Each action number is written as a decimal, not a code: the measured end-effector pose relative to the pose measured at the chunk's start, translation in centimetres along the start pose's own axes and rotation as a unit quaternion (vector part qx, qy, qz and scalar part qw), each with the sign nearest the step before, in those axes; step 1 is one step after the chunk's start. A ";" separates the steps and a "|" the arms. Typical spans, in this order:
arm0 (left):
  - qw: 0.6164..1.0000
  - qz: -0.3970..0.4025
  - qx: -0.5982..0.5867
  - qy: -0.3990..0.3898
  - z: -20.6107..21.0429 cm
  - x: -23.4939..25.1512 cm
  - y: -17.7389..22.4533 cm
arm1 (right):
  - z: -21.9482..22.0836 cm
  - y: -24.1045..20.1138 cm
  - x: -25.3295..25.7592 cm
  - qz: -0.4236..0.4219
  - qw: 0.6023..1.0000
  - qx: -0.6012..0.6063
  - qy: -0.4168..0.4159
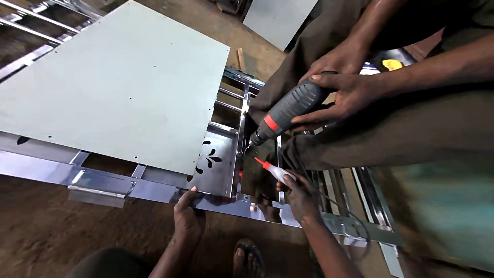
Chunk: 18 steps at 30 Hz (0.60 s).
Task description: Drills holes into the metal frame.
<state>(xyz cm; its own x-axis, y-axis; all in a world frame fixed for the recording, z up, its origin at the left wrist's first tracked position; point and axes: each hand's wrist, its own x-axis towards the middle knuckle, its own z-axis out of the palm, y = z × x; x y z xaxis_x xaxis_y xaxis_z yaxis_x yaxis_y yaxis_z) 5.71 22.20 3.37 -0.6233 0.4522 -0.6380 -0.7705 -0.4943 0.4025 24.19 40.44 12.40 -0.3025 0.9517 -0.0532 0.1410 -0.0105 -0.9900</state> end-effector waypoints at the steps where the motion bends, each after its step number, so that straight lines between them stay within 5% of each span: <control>1: 1.000 0.001 -0.001 0.001 0.0 0.0 0.0 | 0.0 0.2 0.2 -0.005 1.000 -0.006 -0.002; 18: 1.000 0.008 -0.008 -0.008 -0.1 0.1 -0.1 | 1.1 1.5 2.6 -0.030 0.995 -0.097 -0.026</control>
<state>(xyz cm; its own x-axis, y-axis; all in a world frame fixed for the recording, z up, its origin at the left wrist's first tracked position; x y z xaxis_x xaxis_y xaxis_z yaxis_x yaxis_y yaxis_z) 5.74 22.23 3.19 -0.6374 0.4565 -0.6207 -0.7585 -0.5137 0.4011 22.57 42.59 10.59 -0.3629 0.9318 -0.0054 0.2983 0.1107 -0.9480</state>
